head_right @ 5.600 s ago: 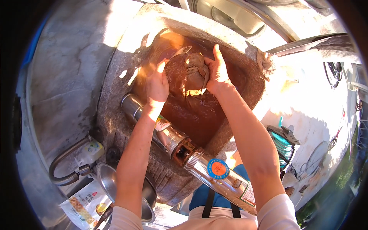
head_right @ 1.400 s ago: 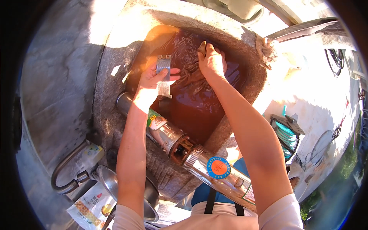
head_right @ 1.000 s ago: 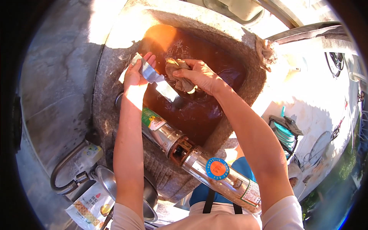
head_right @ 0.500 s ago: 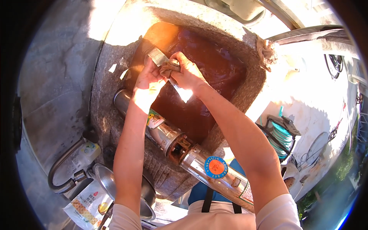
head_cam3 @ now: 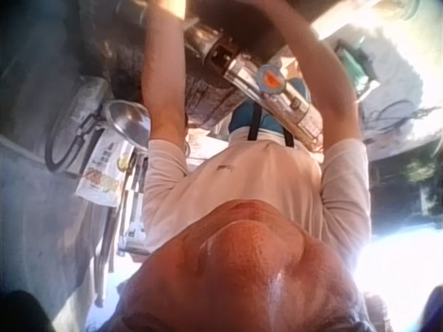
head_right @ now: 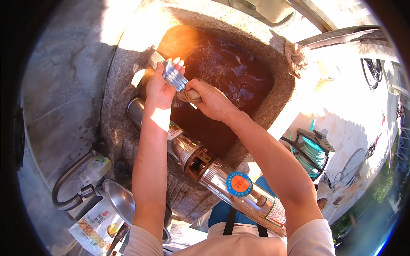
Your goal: The person cleans a submersible water pump in a basin of water using a cloth, then rinses the pump under a running faucet.
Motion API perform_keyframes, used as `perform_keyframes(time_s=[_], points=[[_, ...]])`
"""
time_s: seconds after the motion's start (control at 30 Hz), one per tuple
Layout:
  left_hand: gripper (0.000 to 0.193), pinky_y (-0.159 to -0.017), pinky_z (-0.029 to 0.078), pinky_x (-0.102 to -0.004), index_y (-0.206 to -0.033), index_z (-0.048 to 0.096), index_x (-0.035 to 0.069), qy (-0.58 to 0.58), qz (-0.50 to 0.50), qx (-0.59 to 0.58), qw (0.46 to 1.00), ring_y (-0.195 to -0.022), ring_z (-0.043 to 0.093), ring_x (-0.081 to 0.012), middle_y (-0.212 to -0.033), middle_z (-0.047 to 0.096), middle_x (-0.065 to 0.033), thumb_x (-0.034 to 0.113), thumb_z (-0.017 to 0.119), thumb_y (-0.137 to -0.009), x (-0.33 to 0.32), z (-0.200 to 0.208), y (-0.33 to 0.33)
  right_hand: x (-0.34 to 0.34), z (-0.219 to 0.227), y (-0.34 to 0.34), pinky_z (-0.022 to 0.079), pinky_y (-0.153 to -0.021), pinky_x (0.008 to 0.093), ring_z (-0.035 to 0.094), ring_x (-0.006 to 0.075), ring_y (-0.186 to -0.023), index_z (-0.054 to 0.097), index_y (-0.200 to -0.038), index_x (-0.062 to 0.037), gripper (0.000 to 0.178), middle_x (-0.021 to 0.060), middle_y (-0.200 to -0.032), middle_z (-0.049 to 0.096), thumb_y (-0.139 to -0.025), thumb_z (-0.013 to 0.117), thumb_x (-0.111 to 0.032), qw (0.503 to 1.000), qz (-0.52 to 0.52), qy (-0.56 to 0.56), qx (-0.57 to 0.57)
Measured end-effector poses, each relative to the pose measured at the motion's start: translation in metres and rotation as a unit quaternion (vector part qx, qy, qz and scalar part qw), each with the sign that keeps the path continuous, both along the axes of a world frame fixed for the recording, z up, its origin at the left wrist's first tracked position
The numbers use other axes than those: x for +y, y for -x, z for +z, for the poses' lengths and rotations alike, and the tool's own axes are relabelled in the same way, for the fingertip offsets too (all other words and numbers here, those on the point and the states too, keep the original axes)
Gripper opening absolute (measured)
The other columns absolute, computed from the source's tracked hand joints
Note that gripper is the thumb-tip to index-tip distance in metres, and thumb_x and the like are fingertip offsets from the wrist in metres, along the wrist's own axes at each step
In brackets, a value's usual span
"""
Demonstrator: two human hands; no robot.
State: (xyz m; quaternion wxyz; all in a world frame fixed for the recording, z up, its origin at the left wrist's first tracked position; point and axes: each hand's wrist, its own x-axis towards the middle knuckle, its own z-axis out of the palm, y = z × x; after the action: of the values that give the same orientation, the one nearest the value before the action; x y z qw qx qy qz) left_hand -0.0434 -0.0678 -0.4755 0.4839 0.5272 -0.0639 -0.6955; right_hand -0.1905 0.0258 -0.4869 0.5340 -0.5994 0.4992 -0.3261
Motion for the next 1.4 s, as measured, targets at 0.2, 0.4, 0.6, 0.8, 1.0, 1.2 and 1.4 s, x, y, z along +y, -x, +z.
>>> perform_keyframes(time_s=[0.2, 0.4, 0.6, 0.8, 1.0, 1.2, 1.4], points=[[0.037, -0.082, 0.056, -0.0437, -0.111, 0.052, -0.004, 0.005, 0.039, -0.019, 0.999, -0.094, 0.067, -0.0309, -0.101, 0.065, -0.0193, 0.028, 0.034, -0.106, -0.020, 0.010, -0.016, 0.029, -0.041, 0.019, 0.048, -0.086, 0.0434, 0.060, 0.0391, -0.103, 0.051, -0.109, -0.0114, 0.040, 0.0165, -0.106, 0.062, -0.076, 0.061, 0.007, 0.979, 0.042, -0.144, 0.140], [0.034, -0.093, 0.052, -0.0456, -0.118, 0.052, -0.003, 0.025, -0.026, -0.052, 0.998, -0.106, 0.064, -0.0348, -0.115, 0.062, -0.0240, 0.028, 0.046, -0.103, 0.017, -0.012, -0.016, -0.018, -0.031, 0.024, 0.049, -0.087, 0.0473, 0.055, 0.0370, -0.110, 0.051, -0.118, -0.0149, 0.046, 0.0154, -0.116, 0.051, -0.077, 0.062, 0.004, 0.896, -0.118, 0.022, 0.427], [0.028, -0.084, 0.055, -0.0399, -0.109, 0.060, 0.001, 0.066, -0.059, -0.043, 0.995, -0.087, 0.068, -0.0276, -0.105, 0.068, -0.0192, 0.024, 0.065, -0.094, 0.034, -0.006, -0.024, -0.013, -0.048, 0.066, 0.048, -0.090, 0.0423, 0.057, 0.0370, -0.112, 0.053, -0.122, -0.0056, 0.043, 0.0225, -0.118, 0.058, -0.080, 0.062, -0.007, 0.924, 0.190, -0.195, 0.270], [0.029, -0.067, 0.056, -0.0355, -0.085, 0.056, 0.008, 0.086, -0.001, -0.024, 0.996, -0.073, 0.066, -0.0200, -0.090, 0.068, -0.0115, 0.035, 0.063, -0.095, 0.050, 0.053, -0.047, -0.011, 0.018, 0.071, 0.046, -0.086, 0.0387, 0.061, 0.0317, -0.098, 0.053, -0.122, -0.0009, 0.044, 0.0219, -0.107, 0.064, -0.083, 0.055, -0.021, 0.959, 0.049, -0.243, 0.136], [0.031, -0.055, 0.052, -0.0308, -0.082, 0.054, 0.009, 0.057, 0.045, -0.098, 0.993, -0.055, 0.056, -0.0155, -0.065, 0.056, -0.0031, 0.036, 0.069, -0.091, 0.087, 0.089, -0.081, 0.005, 0.117, 0.070, 0.049, -0.086, 0.0428, 0.064, 0.0388, -0.097, 0.051, -0.123, -0.0059, 0.046, 0.0231, -0.104, 0.066, -0.081, 0.062, -0.021, 0.944, 0.143, -0.151, 0.255], [0.033, -0.060, 0.056, -0.0334, -0.076, 0.051, 0.008, 0.024, 0.103, -0.124, 0.987, -0.051, 0.053, -0.0137, -0.059, 0.051, -0.0023, 0.031, 0.069, -0.091, 0.145, 0.115, -0.101, 0.037, 0.136, 0.082, 0.050, -0.083, 0.0437, 0.064, 0.0381, -0.096, 0.052, -0.123, -0.0107, 0.049, 0.0200, -0.102, 0.068, -0.077, 0.065, -0.019, 0.944, 0.146, -0.045, 0.291], [0.046, -0.075, 0.053, -0.0385, -0.064, 0.050, 0.010, 0.070, 0.083, 0.038, 0.993, -0.054, 0.052, -0.0185, -0.056, 0.049, -0.0034, 0.043, 0.060, -0.094, 0.198, 0.130, -0.107, 0.071, 0.080, 0.117, 0.052, -0.078, 0.0391, 0.065, 0.0339, -0.092, 0.055, -0.122, -0.0101, 0.050, 0.0164, -0.103, 0.066, -0.073, 0.064, -0.009, 0.961, 0.117, -0.005, 0.251]])
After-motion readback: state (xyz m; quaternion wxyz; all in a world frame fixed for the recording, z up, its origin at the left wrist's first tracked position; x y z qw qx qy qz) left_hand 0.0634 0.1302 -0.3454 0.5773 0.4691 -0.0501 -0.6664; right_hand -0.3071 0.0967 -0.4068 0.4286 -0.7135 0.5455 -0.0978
